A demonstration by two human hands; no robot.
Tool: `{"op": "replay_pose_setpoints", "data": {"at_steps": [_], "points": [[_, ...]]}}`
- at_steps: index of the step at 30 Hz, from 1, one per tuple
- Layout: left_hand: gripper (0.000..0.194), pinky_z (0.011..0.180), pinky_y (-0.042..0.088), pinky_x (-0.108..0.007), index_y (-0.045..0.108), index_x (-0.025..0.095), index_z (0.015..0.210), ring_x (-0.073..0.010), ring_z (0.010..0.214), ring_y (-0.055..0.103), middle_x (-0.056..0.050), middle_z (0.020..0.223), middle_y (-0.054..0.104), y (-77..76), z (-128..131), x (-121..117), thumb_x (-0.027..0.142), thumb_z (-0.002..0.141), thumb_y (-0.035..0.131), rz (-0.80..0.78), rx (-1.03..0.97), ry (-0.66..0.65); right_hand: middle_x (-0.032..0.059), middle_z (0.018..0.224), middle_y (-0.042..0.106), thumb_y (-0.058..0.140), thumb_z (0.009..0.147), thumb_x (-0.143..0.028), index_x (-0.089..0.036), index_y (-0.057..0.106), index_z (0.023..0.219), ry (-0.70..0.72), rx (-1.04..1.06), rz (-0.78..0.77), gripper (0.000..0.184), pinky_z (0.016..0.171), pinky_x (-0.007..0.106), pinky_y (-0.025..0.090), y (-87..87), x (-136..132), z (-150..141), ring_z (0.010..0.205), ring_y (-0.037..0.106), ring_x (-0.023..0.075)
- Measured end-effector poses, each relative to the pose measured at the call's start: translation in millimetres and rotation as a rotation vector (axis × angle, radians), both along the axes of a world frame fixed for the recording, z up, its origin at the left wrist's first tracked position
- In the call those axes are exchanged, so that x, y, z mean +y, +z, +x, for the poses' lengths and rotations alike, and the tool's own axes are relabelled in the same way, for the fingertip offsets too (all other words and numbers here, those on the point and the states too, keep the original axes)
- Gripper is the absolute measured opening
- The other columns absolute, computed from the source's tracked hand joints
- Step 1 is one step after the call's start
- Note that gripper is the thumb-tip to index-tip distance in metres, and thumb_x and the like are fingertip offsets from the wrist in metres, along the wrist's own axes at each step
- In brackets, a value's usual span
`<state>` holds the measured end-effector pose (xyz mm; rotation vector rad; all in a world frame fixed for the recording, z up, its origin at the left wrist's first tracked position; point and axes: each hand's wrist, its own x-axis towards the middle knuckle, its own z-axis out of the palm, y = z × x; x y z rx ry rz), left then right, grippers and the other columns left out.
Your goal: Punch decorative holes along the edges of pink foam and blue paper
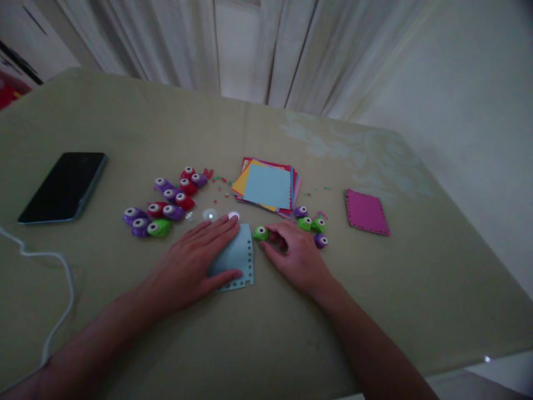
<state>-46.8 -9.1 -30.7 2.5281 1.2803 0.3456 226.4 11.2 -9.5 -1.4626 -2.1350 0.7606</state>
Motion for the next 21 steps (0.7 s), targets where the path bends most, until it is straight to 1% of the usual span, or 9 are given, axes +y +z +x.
{"op": "replay_pose_setpoints", "data": {"at_steps": [6,11,16,21], "points": [[0.084,0.132,0.032,-0.049,0.039,0.023,0.169,-0.0315,0.160,0.039,-0.009,0.175,0.038,0.4,0.6,-0.3,0.071,0.103,0.055,0.009,-0.016,0.001,0.0073,0.097,0.074,0.076,0.095,-0.027,-0.018,0.074,0.113,-0.007,0.037,-0.011,0.020,0.078,0.033,0.051,-1.3,-0.5,-1.4,0.084,0.066,0.0215],[0.082,0.131,0.034,-0.050,0.041,0.021,0.167,-0.0316,0.159,0.041,-0.011,0.174,0.040,3.2,1.6,-0.1,0.068,0.102,0.058,-0.001,-0.014,0.006,0.0063,0.095,0.073,0.076,0.094,-0.024,-0.018,0.073,0.111,-0.004,0.049,0.016,0.018,0.075,0.033,0.049,-0.5,-3.1,-1.9,0.083,0.066,0.0212],[0.082,0.131,0.035,-0.048,0.044,0.018,0.166,-0.0308,0.159,0.043,-0.012,0.173,0.042,5.2,2.6,0.1,0.068,0.103,0.058,0.017,-0.008,0.001,0.0052,0.091,0.072,0.076,0.094,-0.024,-0.017,0.074,0.108,0.009,0.062,0.032,0.017,0.073,0.033,0.049,0.6,-4.6,-2.9,0.080,0.065,0.0207],[0.081,0.131,0.035,-0.047,0.043,0.019,0.166,-0.0300,0.159,0.042,-0.011,0.173,0.041,5.5,2.8,0.2,0.069,0.103,0.057,0.021,-0.004,0.003,0.0043,0.089,0.071,0.076,0.093,-0.024,-0.016,0.074,0.107,-0.016,0.098,0.032,0.016,0.069,0.032,0.048,0.8,-4.3,-3.2,0.075,0.063,0.0188]]}}
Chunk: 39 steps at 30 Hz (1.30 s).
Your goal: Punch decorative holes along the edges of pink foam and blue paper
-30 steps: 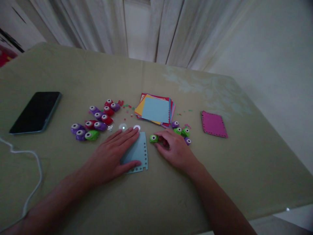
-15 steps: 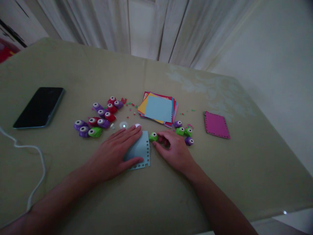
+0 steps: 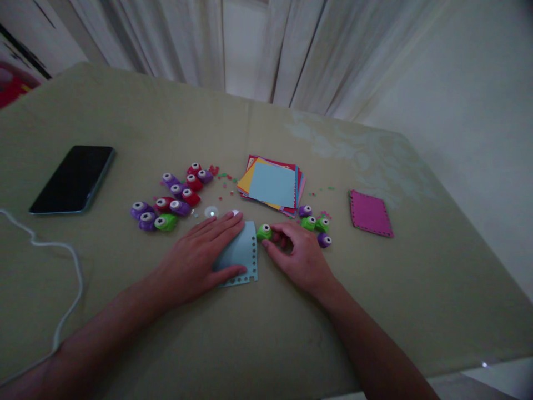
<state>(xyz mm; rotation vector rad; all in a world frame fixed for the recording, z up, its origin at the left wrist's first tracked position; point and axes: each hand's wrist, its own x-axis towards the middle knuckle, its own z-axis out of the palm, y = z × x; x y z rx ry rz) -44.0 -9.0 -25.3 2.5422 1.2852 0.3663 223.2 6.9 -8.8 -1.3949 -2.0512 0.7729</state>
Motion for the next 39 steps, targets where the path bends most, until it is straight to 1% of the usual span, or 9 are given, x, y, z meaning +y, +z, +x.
{"op": "replay_pose_setpoints", "data": {"at_steps": [11,21,27,31,35,39], "points": [[0.081,0.131,0.035,-0.047,0.044,0.018,0.166,-0.0302,0.158,0.043,-0.012,0.173,0.043,-1.2,-0.2,-0.3,0.068,0.103,0.058,0.017,-0.010,-0.002,0.0041,0.088,0.071,0.077,0.091,-0.021,-0.017,0.074,0.106,-0.009,-0.025,0.005,0.015,0.070,0.032,0.048,0.1,-0.1,-0.9,0.075,0.063,0.0189],[0.082,0.130,0.035,-0.048,0.043,0.019,0.166,-0.0298,0.158,0.043,-0.010,0.173,0.042,-2.3,-0.2,0.3,0.069,0.103,0.058,0.017,-0.003,-0.003,0.0046,0.090,0.072,0.077,0.092,-0.023,-0.018,0.073,0.108,0.005,-0.021,-0.001,0.017,0.071,0.032,0.049,-0.4,0.4,-0.5,0.077,0.065,0.0195],[0.082,0.130,0.035,-0.048,0.044,0.019,0.166,-0.0310,0.158,0.044,-0.011,0.172,0.044,-2.0,0.2,0.5,0.069,0.102,0.059,0.004,-0.016,0.003,0.0051,0.094,0.072,0.077,0.093,-0.023,-0.018,0.072,0.108,0.035,-0.034,-0.005,0.017,0.073,0.032,0.049,1.2,-0.2,0.3,0.082,0.065,0.0204],[0.082,0.130,0.035,-0.048,0.044,0.019,0.166,-0.0305,0.159,0.042,-0.011,0.173,0.042,-2.3,-0.3,0.2,0.069,0.102,0.058,0.002,-0.007,0.000,0.0051,0.094,0.072,0.077,0.092,-0.022,-0.018,0.072,0.108,0.057,-0.034,-0.020,0.017,0.074,0.032,0.049,3.1,-0.4,0.3,0.083,0.065,0.0205],[0.081,0.131,0.035,-0.049,0.044,0.019,0.166,-0.0314,0.158,0.043,-0.012,0.173,0.042,-1.5,0.3,-0.2,0.068,0.103,0.058,0.004,-0.002,-0.003,0.0064,0.102,0.074,0.079,0.093,-0.021,-0.019,0.074,0.113,0.085,0.004,-0.037,0.021,0.078,0.032,0.051,4.7,1.0,0.8,0.087,0.067,0.0204],[0.083,0.131,0.033,-0.050,0.040,0.020,0.168,-0.0328,0.159,0.041,-0.012,0.174,0.041,-0.3,1.5,-1.2,0.067,0.102,0.059,0.005,0.004,-0.008,0.0070,0.106,0.076,0.079,0.094,-0.022,-0.019,0.077,0.115,0.118,0.038,-0.074,0.022,0.078,0.033,0.053,4.9,3.4,2.9,0.087,0.068,0.0198]]}}
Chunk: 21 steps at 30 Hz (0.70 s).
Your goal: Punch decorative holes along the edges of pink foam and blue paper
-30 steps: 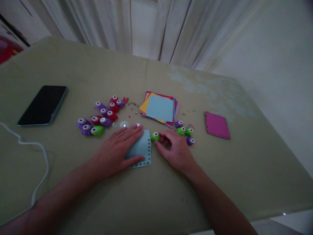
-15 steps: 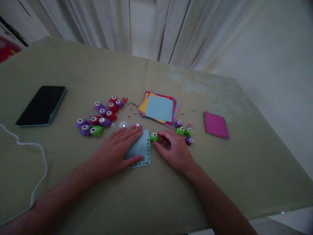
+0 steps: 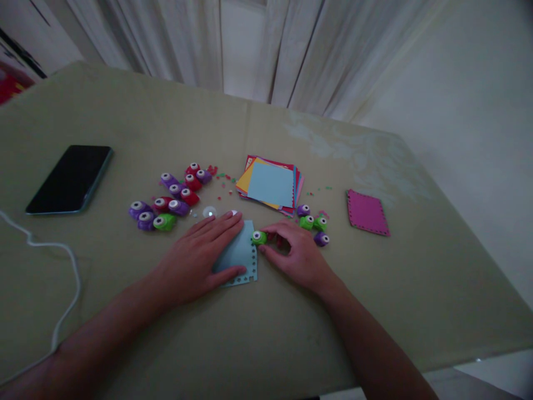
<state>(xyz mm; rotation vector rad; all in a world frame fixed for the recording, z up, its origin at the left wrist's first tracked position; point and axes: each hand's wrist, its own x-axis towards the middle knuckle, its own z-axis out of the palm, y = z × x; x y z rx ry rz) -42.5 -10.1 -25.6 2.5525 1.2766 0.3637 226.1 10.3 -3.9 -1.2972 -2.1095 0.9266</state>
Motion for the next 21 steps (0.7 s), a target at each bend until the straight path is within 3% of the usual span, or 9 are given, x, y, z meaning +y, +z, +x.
{"op": "replay_pose_setpoints", "data": {"at_steps": [8,14,21], "points": [[0.088,0.132,0.030,-0.050,0.035,0.021,0.171,-0.0335,0.161,0.038,-0.011,0.175,0.038,0.8,0.9,-1.1,0.070,0.101,0.057,0.002,0.028,-0.012,0.0054,0.105,0.076,0.081,0.094,-0.023,-0.020,0.076,0.119,-0.027,0.044,-0.009,0.026,0.074,0.030,0.053,-4.0,2.5,2.7,0.083,0.068,0.0175],[0.087,0.131,0.031,-0.050,0.037,0.018,0.170,-0.0329,0.160,0.038,-0.012,0.175,0.039,-0.6,2.5,-1.5,0.071,0.103,0.055,0.028,0.036,-0.009,0.0060,0.103,0.075,0.082,0.092,-0.022,-0.018,0.077,0.114,-0.001,0.020,0.013,0.022,0.076,0.031,0.054,-3.4,2.9,3.1,0.083,0.067,0.0177],[0.086,0.133,0.026,-0.051,0.032,0.020,0.172,-0.0324,0.162,0.036,-0.011,0.176,0.036,-1.7,3.5,-3.0,0.069,0.104,0.053,0.037,0.040,-0.018,0.0074,0.109,0.076,0.077,0.098,-0.025,-0.020,0.077,0.121,0.031,0.016,0.031,0.023,0.080,0.032,0.054,-2.8,3.7,2.2,0.088,0.068,0.0191]]}}
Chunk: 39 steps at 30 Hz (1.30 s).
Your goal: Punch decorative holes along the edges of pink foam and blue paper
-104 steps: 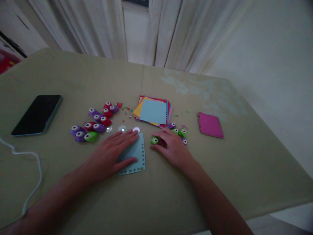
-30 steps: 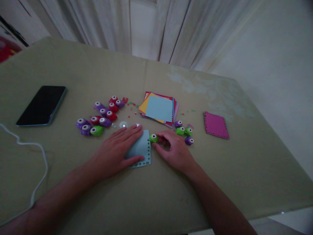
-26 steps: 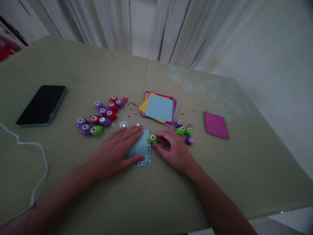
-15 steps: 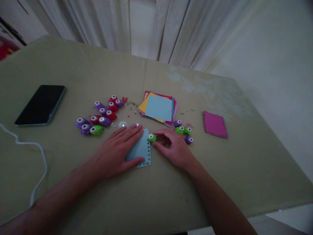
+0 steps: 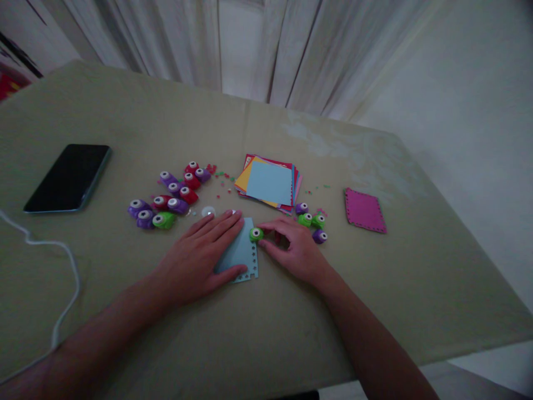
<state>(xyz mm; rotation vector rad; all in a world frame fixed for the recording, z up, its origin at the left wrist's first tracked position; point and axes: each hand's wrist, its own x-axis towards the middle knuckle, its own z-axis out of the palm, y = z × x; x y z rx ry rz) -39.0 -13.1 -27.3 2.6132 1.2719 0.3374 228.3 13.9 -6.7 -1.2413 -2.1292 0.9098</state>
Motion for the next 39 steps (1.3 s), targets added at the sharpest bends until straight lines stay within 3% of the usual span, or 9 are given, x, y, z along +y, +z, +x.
{"op": "replay_pose_setpoints", "data": {"at_steps": [11,22,39], "points": [[0.087,0.134,0.025,-0.051,0.027,0.022,0.174,-0.0326,0.162,0.037,-0.010,0.176,0.036,0.3,2.8,-2.2,0.069,0.105,0.052,0.000,-0.030,-0.030,0.0080,0.117,0.077,0.076,0.100,-0.026,-0.023,0.078,0.124,-0.015,0.037,0.044,0.024,0.090,0.034,0.057,-5.3,2.2,-1.3,0.100,0.071,0.0208],[0.088,0.134,0.025,-0.052,0.025,0.023,0.175,-0.0333,0.161,0.037,-0.010,0.176,0.036,-0.9,2.9,-2.5,0.069,0.104,0.053,-0.009,-0.033,-0.030,0.0074,0.111,0.076,0.075,0.101,-0.027,-0.022,0.078,0.126,-0.006,0.013,0.052,0.026,0.087,0.033,0.056,-5.0,2.1,-0.2,0.093,0.069,0.0197],[0.086,0.134,0.023,-0.050,0.029,0.020,0.173,-0.0317,0.162,0.036,-0.010,0.177,0.034,0.3,3.0,-2.5,0.070,0.106,0.050,0.007,-0.010,-0.033,0.0081,0.114,0.076,0.074,0.102,-0.026,-0.021,0.078,0.125,0.010,0.027,0.045,0.024,0.093,0.035,0.056,-2.1,2.7,0.1,0.100,0.071,0.0208]]}}
